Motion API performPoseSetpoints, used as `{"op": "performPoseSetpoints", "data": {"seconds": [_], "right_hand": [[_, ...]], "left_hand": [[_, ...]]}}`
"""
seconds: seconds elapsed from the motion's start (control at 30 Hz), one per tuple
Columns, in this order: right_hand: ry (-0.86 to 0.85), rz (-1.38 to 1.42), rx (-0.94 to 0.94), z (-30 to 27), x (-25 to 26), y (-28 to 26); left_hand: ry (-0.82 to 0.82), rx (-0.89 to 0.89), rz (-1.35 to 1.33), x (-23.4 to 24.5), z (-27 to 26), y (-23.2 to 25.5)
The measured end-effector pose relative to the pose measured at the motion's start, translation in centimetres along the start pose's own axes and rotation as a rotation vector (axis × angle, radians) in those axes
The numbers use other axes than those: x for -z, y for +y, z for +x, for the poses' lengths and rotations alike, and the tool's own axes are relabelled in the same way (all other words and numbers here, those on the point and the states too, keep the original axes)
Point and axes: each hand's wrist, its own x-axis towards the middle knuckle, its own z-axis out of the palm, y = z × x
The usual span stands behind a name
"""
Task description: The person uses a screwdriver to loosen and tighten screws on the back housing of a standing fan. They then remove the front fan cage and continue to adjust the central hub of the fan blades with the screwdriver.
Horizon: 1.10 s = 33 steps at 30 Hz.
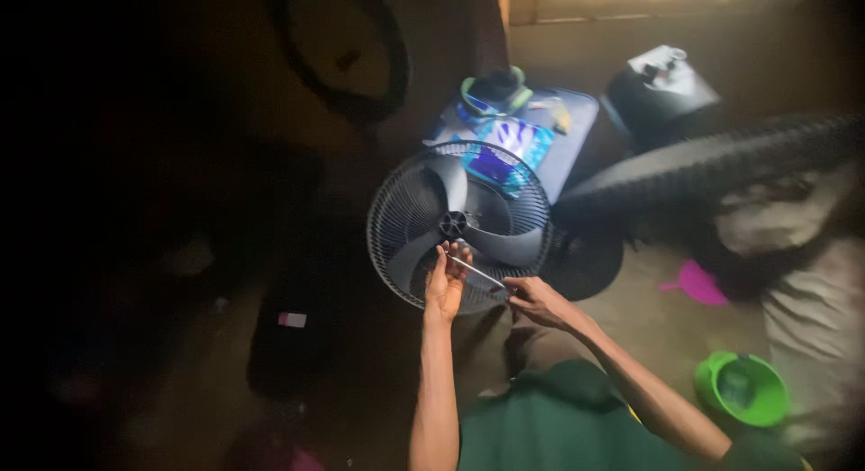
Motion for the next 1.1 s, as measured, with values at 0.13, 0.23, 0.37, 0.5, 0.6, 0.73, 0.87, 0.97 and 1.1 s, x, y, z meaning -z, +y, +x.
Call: {"op": "performPoseSetpoints", "data": {"seconds": [0.13, 0.23, 0.37, 0.5, 0.6, 0.73, 0.87, 0.97, 1.1], "right_hand": [[0.016, 0.059, 0.000, -4.3, 0.9, -0.3], [0.007, 0.116, -0.226, -8.0, 1.7, -0.4], [0.069, 0.263, -0.295, -12.3, 3.5, -0.3], [0.104, 0.425, -0.300, -15.7, 5.6, 1.9], [0.105, 0.441, -0.337, -18.7, 8.6, 4.9], [0.078, 0.529, -0.316, -23.3, 13.3, 9.1], [0.086, 0.496, -0.293, -25.4, 17.7, 11.4], [0.096, 0.484, -0.331, -26.5, 18.9, 11.4], [0.186, 0.225, -0.334, -28.0, 20.9, 10.4]], "left_hand": [[-0.073, 0.045, 0.004, -1.9, -2.2, -3.0], [-0.087, 0.015, 0.080, -2.7, -3.1, -5.9], [-0.075, 0.047, 0.119, -4.9, -3.0, -10.1], [-0.094, 0.074, 0.135, -7.3, -2.8, -15.3], [-0.098, 0.089, 0.178, -9.5, -2.7, -20.1], [-0.077, 0.056, 0.338, -12.4, -2.7, -26.2], [-0.009, -0.003, 0.358, -14.7, -1.9, -31.5], [0.001, -0.049, 0.300, -14.8, -1.4, -33.7], [0.071, -0.085, 0.284, -16.3, -0.7, -37.2]]}}
